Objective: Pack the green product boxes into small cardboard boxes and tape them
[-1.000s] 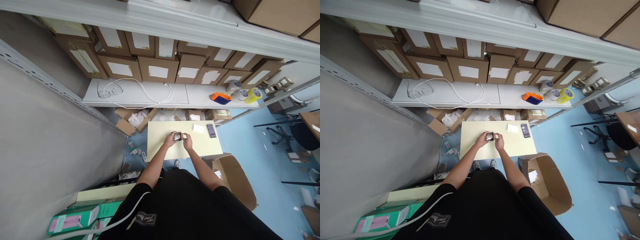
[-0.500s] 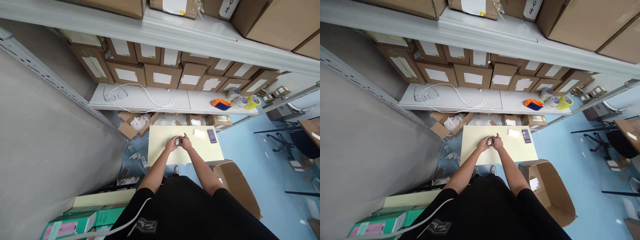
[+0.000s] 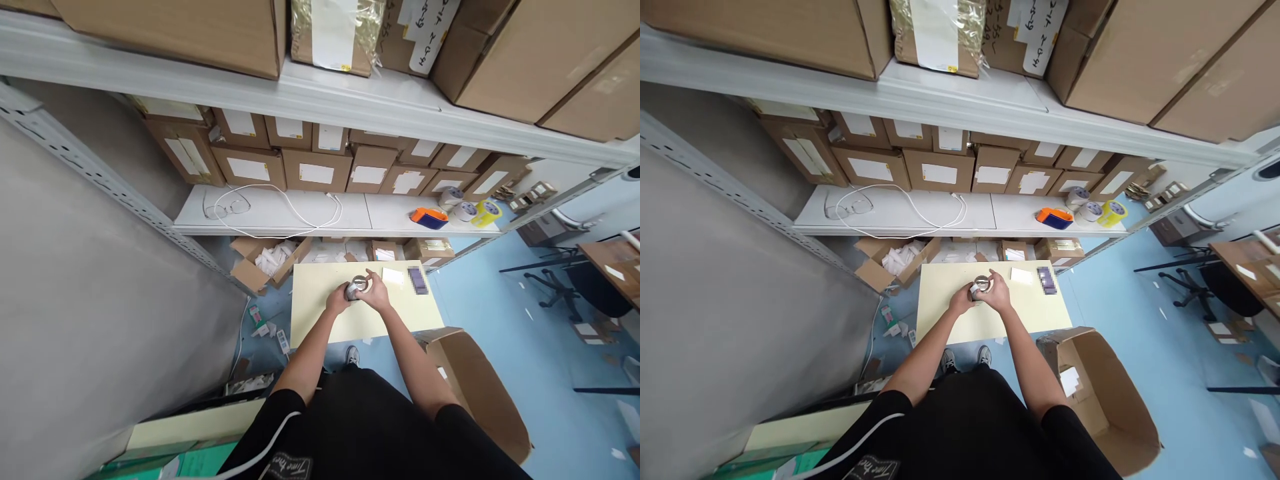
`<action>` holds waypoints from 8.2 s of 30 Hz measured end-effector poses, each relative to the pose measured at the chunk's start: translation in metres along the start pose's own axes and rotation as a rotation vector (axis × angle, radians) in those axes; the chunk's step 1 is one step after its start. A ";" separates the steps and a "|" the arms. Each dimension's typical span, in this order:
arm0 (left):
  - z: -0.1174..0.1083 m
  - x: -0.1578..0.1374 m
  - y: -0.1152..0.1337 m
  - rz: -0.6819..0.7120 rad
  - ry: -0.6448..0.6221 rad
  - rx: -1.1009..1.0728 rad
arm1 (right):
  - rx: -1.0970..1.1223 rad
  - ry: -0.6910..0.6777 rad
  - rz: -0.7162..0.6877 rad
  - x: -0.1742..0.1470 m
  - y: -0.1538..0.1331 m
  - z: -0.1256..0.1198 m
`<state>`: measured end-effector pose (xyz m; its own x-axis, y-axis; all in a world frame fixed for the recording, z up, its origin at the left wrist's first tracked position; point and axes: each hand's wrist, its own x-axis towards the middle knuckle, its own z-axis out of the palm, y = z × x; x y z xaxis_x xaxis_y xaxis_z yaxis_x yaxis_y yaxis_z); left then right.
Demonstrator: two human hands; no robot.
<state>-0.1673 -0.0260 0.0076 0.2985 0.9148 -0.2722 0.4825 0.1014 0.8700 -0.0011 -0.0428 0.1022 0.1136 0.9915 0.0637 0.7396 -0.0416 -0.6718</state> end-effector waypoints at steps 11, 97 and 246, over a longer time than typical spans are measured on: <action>-0.006 -0.010 0.018 -0.028 -0.052 0.438 | 0.468 0.236 0.061 0.019 -0.061 -0.096; -0.045 -0.012 0.091 0.097 0.374 -0.500 | 0.204 -0.245 0.294 0.001 0.058 0.031; 0.058 -0.086 0.161 0.144 0.386 0.633 | 0.034 -0.016 -0.302 -0.008 0.237 -0.071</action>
<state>-0.0671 -0.1112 0.1475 0.1410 0.9858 0.0907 0.8763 -0.1670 0.4519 0.2201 -0.0691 -0.0055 -0.1187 0.9603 0.2524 0.7153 0.2590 -0.6490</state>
